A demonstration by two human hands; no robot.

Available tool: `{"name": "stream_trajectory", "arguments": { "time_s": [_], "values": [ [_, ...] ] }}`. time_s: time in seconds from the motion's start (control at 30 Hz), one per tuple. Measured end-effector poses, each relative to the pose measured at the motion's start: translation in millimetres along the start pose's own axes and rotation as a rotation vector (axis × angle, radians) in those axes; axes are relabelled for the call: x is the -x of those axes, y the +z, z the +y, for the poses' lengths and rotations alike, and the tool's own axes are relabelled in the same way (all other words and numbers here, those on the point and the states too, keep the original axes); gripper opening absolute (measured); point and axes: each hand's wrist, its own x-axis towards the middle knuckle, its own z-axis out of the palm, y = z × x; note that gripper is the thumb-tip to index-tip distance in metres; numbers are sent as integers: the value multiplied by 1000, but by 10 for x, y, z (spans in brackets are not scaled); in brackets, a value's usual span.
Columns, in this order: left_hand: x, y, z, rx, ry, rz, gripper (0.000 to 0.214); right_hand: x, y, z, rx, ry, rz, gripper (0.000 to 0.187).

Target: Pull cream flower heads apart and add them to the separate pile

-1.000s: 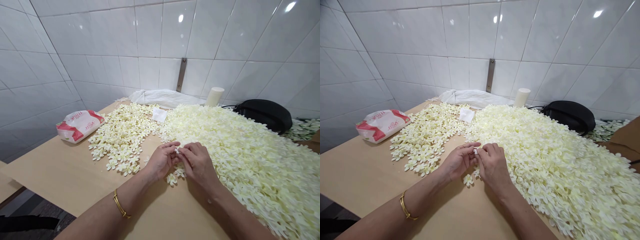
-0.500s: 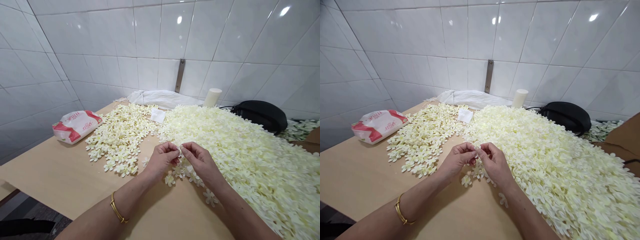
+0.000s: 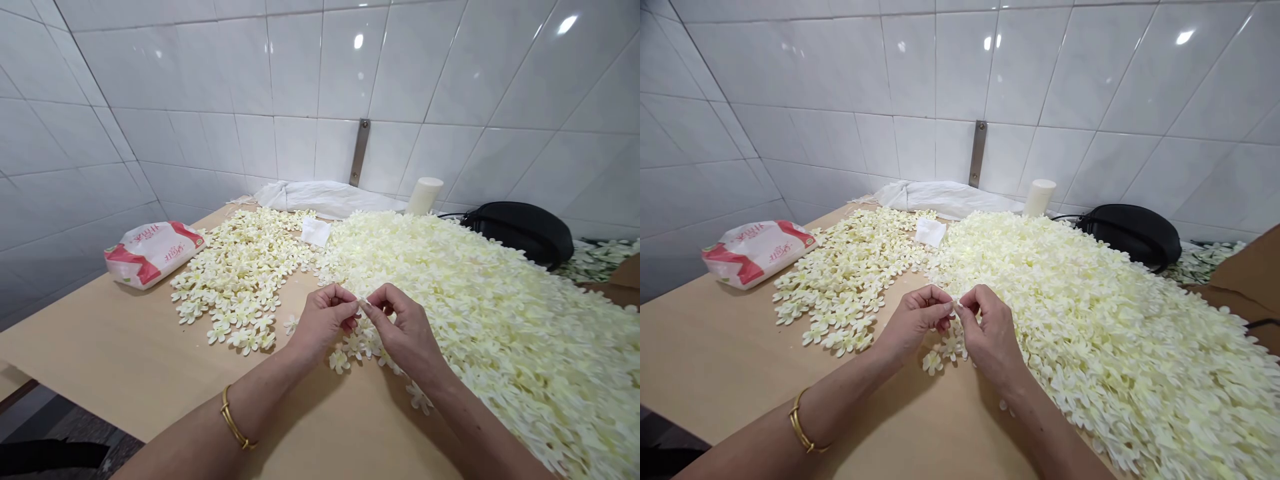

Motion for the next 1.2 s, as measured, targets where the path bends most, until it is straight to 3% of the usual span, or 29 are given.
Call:
{"name": "stream_trajectory", "arguments": {
  "time_s": [0.2, 0.43, 0.57, 0.63, 0.77, 0.87, 0.93, 1.03, 1.2],
  "values": [
    [-12, -25, -2, 15, 19, 9, 15, -3, -12, 2, 59, -28, 34, 23],
    [-33, -37, -53, 139, -50, -116, 28, 26, 53, 29, 268, -255, 53, 18],
    [-64, -60, -49, 136, -45, -34, 27, 1, 10, 5, 137, -96, -104, 22],
    [-96, -97, -33, 71, -12, 48, 26, -25, -44, 9, 79, -17, -123, 25],
    [-156, -169, -1, -109, 109, 146, 23, -69, -114, 88, 263, -61, 117, 13],
    [-171, -202, 27, -242, 168, 153, 18, -67, -78, 148, 386, -214, 169, 3],
    [-155, -230, 77, -344, 175, 143, 15, -48, -32, 154, 388, -318, 120, 8],
    [-82, -314, 221, -569, 235, 112, 11, -17, 11, 123, 345, -443, -59, 12],
    [126, -528, 417, -1223, 394, 87, 6, -11, -35, 77, 298, -488, -357, 16]
  ]
}}
